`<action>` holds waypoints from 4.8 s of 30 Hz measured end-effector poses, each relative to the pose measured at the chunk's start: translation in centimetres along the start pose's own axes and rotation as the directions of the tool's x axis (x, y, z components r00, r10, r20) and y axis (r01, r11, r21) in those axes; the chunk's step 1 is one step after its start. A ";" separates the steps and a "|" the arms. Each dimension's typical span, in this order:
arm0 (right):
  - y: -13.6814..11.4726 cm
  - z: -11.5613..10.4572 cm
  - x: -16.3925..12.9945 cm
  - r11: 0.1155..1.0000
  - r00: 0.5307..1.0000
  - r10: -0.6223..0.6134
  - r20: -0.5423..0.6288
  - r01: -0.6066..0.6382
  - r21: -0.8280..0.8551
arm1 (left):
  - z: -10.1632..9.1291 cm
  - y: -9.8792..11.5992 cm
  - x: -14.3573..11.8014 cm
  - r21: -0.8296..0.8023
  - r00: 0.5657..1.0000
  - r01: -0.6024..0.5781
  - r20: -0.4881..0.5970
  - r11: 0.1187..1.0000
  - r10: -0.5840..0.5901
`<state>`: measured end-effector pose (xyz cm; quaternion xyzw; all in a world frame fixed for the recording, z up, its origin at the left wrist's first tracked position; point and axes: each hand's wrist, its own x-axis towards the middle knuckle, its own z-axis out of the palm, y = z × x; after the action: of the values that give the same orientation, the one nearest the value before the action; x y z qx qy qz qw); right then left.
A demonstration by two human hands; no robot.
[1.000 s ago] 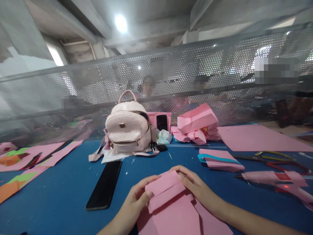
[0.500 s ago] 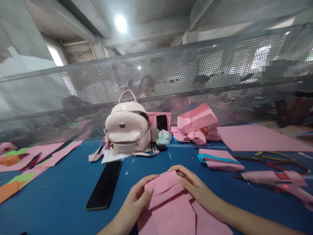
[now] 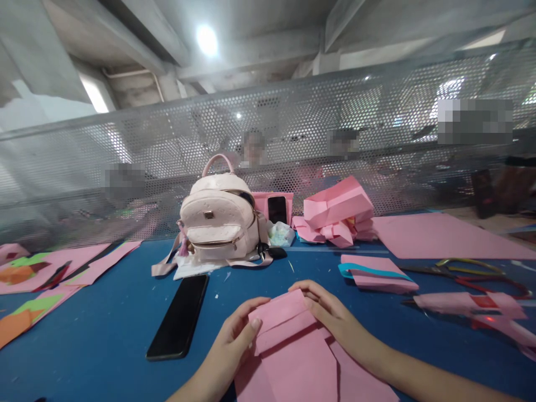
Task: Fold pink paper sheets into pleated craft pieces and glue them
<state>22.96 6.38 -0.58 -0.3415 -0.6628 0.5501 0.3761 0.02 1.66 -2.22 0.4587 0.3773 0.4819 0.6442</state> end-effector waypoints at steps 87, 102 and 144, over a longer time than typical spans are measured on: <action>-0.6 -0.6 0.5 0.979 0.982 -0.069 0.174 0.100 -0.177 | 1.2 2.5 -3.3 0.612 0.453 -0.787 0.662 -0.082 0.597; -1.1 -0.4 0.5 0.968 0.993 -0.075 0.091 0.094 -0.232 | 1.1 2.7 -2.3 0.632 0.508 -0.772 0.683 -0.075 0.524; 0.0 -0.6 0.7 0.978 0.976 -0.101 0.192 0.133 -0.163 | 1.3 2.9 -1.9 0.501 0.451 -0.861 0.680 0.083 0.577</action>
<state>23.17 7.25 -0.48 -0.2816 -0.7591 0.4957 0.3143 -0.07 -0.12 0.96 0.8876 0.1618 0.4252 0.0717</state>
